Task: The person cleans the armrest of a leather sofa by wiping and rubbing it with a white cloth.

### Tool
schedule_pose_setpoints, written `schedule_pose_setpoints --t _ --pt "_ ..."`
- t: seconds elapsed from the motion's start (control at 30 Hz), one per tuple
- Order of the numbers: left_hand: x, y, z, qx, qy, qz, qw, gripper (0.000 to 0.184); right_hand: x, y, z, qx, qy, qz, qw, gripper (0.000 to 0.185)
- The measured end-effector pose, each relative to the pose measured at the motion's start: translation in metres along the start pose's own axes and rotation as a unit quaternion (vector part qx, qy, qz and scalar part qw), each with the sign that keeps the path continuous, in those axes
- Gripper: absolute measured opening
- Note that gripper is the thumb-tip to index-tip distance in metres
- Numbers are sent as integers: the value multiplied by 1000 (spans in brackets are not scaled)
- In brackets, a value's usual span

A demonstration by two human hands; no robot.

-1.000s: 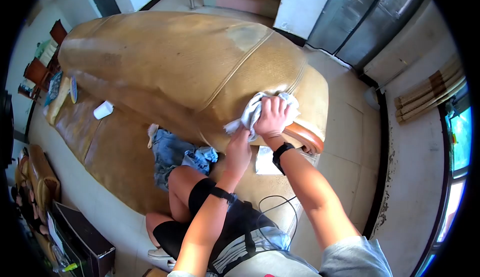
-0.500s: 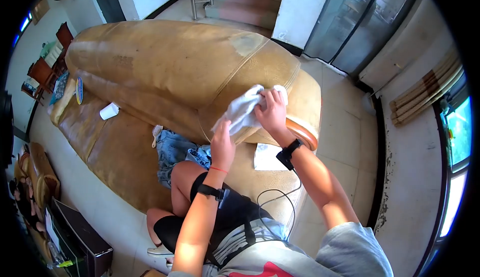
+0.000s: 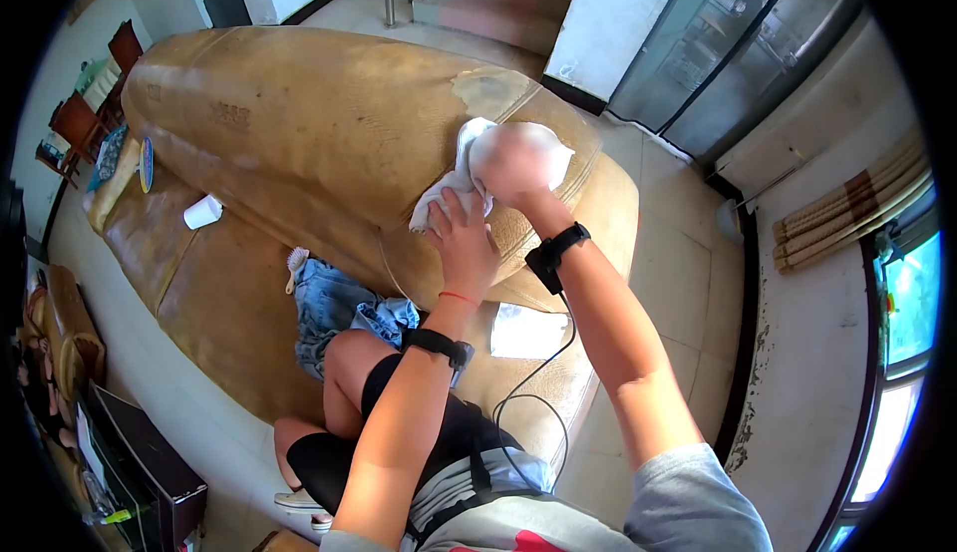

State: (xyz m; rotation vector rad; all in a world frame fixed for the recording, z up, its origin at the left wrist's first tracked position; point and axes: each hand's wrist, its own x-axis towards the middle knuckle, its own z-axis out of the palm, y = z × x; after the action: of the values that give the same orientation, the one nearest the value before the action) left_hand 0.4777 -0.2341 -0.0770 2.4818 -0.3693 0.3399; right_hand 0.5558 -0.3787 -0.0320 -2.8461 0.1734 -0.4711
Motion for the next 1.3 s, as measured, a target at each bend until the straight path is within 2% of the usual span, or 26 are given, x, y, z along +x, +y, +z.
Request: schedule_pose_setpoints --t 0.07,0.13,0.27,0.37,0.4,0.53,0.63,0.8,0.9,0.93,1.07,1.23,1.3 --pt "6 0 0 -13 -19 -9 1000 54 2 -19 -36 -18 -80 -35 996 54" --pt "12 -10 -5 -52 -42 -4 998 53 -2 -21 -25 8 -4 -19 1000 55" --pt "9 -23 -4 -41 -30 26 998 53 -1 -39 -6 -34 74 6 997 47" --pt "1 -31 -1 -49 -3 49 998 55 -8 -41 7 -7 119 -39 992 38" --pt "-2 -34 0 -53 3 54 997 55 -11 -41 10 2 135 -64 989 29" --pt "-18 -44 -3 -55 31 85 994 55 -30 -47 9 28 65 -141 988 31" --pt "-31 -48 -3 -25 73 111 991 43 -54 -51 21 68 26 -219 973 29" --pt "-64 -58 -2 -29 45 113 992 43 -92 -55 28 94 51 -241 965 30" --pt "-78 -64 3 -4 40 124 991 47 -107 -56 20 118 89 -237 960 30" --pt "-79 -64 1 7 39 127 991 50 -110 -56 15 135 106 -237 956 36" --pt "-75 -49 -8 -50 27 87 995 50 -113 -43 -13 149 115 -188 964 45" --pt "-41 -3 -14 -148 39 100 983 47 -74 -10 -43 110 236 -124 958 44" --pt "-26 13 -10 -130 32 97 986 50 -50 0 -51 71 290 -102 949 41"
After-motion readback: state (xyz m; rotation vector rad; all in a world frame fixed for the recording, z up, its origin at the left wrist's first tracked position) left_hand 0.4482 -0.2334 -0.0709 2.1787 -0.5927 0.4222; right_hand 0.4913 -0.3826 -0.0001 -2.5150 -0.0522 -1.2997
